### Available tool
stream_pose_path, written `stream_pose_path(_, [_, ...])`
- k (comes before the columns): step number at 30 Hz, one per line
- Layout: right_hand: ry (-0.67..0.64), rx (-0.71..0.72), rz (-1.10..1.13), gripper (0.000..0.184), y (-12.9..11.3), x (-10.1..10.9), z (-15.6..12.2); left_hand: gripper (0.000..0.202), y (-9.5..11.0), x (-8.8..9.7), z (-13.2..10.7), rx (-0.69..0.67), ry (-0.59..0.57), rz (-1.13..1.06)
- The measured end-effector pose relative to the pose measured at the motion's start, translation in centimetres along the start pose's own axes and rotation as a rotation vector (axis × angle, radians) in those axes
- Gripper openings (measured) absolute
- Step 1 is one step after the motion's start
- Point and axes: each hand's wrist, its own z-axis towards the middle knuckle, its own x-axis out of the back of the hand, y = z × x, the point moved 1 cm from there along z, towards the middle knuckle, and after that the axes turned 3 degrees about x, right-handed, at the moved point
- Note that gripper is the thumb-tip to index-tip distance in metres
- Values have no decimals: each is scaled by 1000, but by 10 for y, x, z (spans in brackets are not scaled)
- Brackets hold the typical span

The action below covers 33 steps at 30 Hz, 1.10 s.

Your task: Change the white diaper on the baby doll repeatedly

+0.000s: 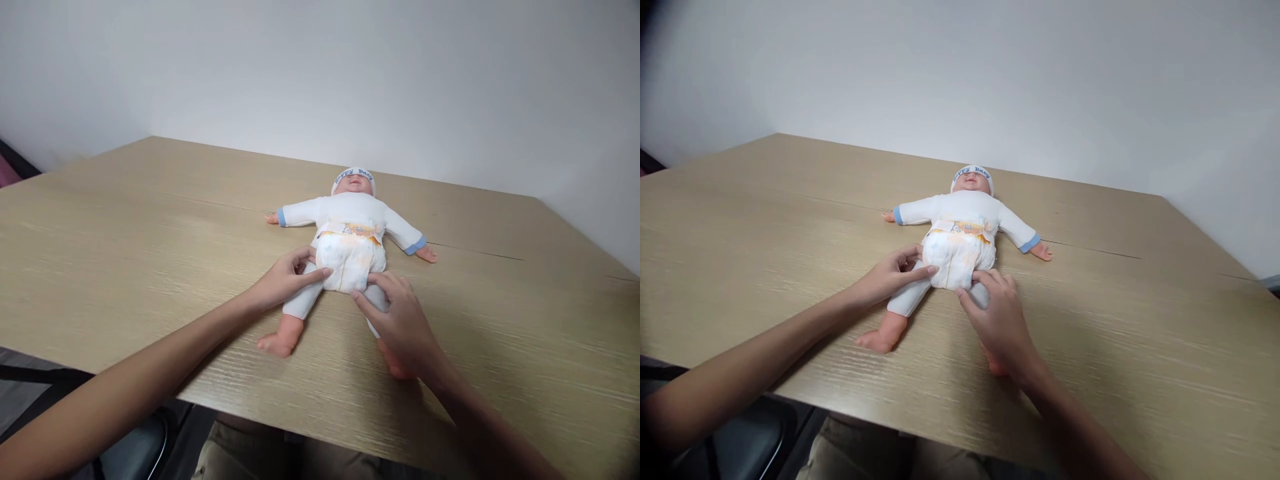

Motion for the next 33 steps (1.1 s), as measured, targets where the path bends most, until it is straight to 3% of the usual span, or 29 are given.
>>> stream_pose_path(8, [33, -25, 30, 25, -6, 0, -6, 42, 1, 0, 0, 12, 27, -27])
stream_pose_path(15, [1, -168, 112, 32, -1, 4, -3, 43, -1, 0, 1, 82, 44, -120])
stream_pose_path(24, [19, -173, 151, 36, 4, 2, 1, 42, -1, 1, 3, 74, -13, -229])
stream_pose_path(33, [27, -230, 134, 37, 2, 3, -1, 45, 4, -5, 1, 106, 42, -290])
